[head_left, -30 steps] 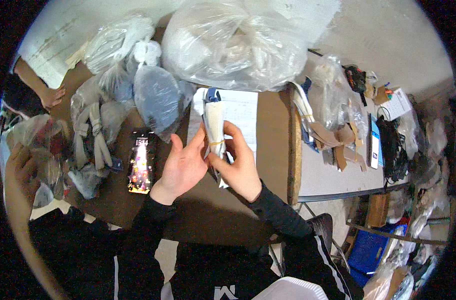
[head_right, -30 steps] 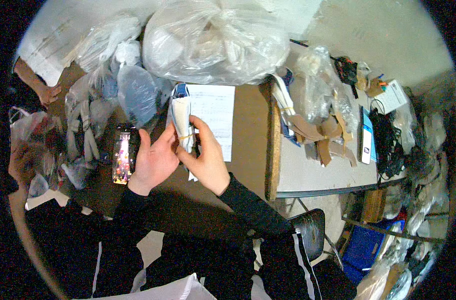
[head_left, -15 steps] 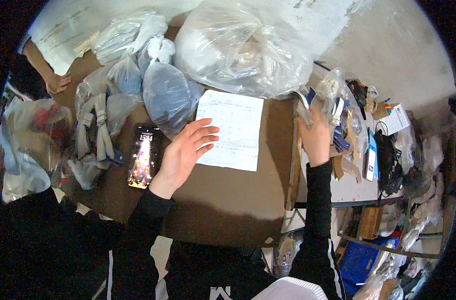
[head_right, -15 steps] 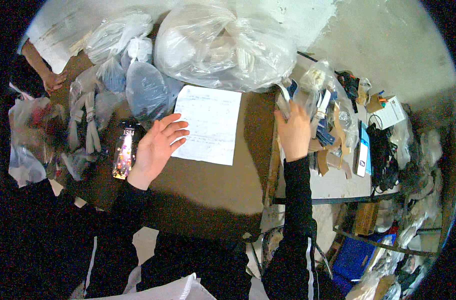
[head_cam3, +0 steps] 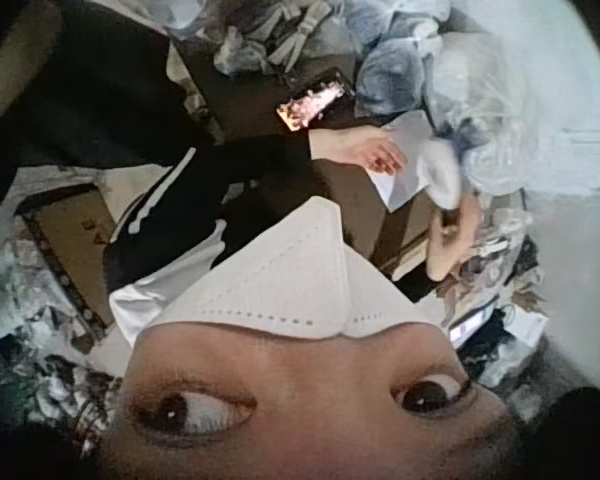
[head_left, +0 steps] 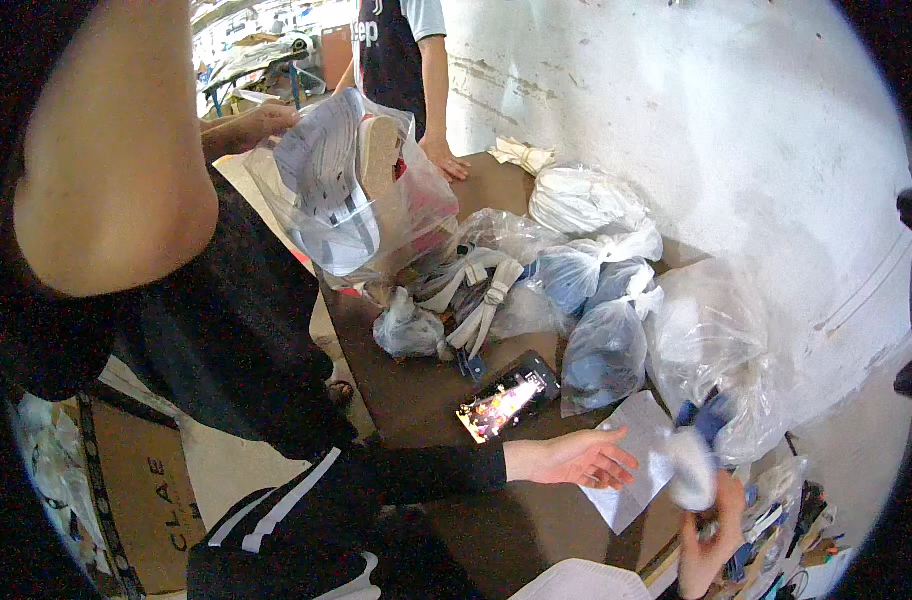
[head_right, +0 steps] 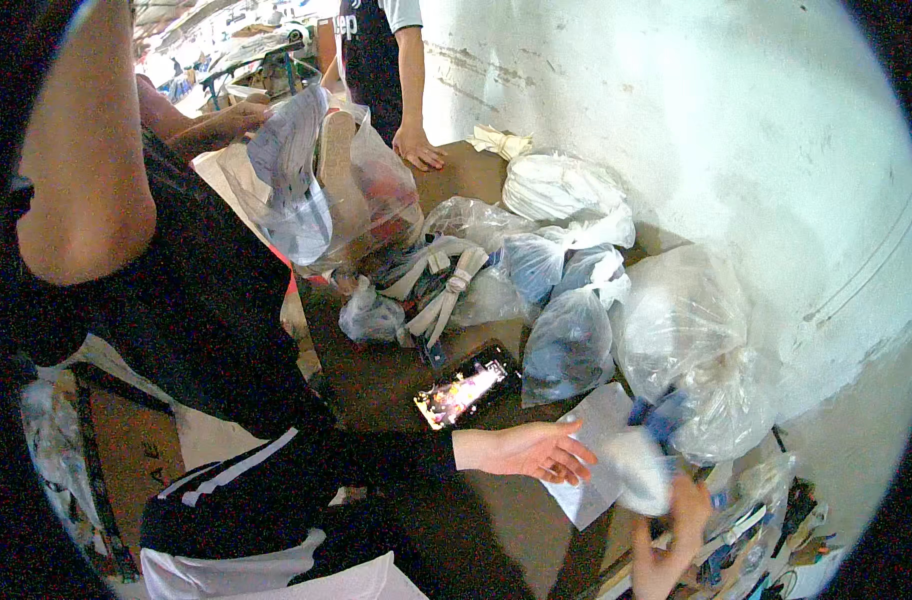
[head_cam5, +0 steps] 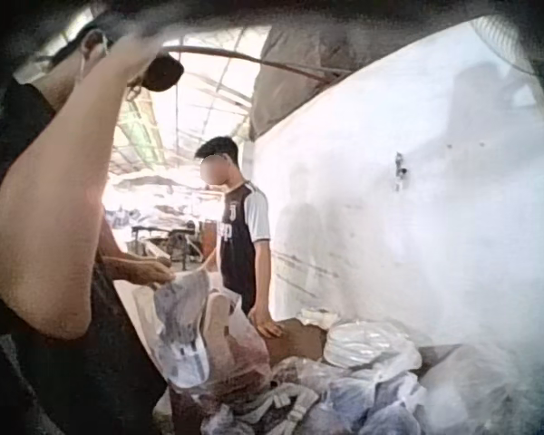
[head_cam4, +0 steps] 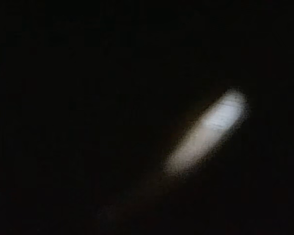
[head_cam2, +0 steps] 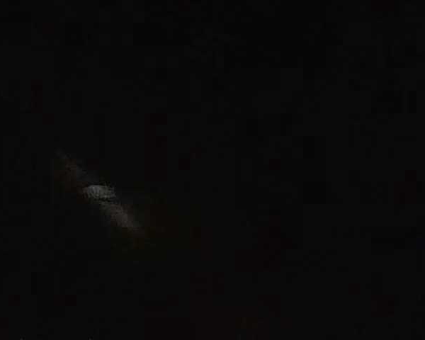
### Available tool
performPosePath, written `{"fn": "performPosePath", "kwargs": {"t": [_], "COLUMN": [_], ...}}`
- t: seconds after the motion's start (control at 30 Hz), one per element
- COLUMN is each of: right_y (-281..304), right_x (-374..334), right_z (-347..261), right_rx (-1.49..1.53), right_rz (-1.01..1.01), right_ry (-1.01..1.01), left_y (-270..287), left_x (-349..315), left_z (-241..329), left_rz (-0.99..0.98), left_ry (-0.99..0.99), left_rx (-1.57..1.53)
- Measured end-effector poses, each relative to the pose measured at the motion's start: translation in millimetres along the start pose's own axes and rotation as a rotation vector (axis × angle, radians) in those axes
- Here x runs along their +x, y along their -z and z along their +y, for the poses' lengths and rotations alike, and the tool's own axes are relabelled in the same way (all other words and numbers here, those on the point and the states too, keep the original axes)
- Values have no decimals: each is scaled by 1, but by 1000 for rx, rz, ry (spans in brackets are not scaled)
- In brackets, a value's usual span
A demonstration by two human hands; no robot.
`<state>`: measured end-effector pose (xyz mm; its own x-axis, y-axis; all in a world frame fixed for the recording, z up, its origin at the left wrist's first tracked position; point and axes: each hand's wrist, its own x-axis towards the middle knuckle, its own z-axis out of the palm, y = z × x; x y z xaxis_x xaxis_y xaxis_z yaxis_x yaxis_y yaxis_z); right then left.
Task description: The person sorts and bundles blue and white fabric parts on a table. They separate pieces, align them, and secure them with rubber bands. A coworker unpacks additional parts from plastic bags in the background.
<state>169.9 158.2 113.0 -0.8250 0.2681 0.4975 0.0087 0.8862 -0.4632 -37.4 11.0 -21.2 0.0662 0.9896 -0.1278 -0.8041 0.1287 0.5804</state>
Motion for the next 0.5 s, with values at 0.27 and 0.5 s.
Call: {"fn": "performPosePath", "kwargs": {"t": [0.27, 0.5], "right_y": [-65, -117], "right_x": [35, 17], "right_z": [-27, 1], "right_rx": [167, 194], "right_rz": [50, 199], "right_ry": [3, -89], "left_y": [-8, -18], "left_x": [-23, -18], "left_z": [23, 31], "left_rz": [32, 257], "left_ry": [-171, -170], "left_rx": [273, 518]}}
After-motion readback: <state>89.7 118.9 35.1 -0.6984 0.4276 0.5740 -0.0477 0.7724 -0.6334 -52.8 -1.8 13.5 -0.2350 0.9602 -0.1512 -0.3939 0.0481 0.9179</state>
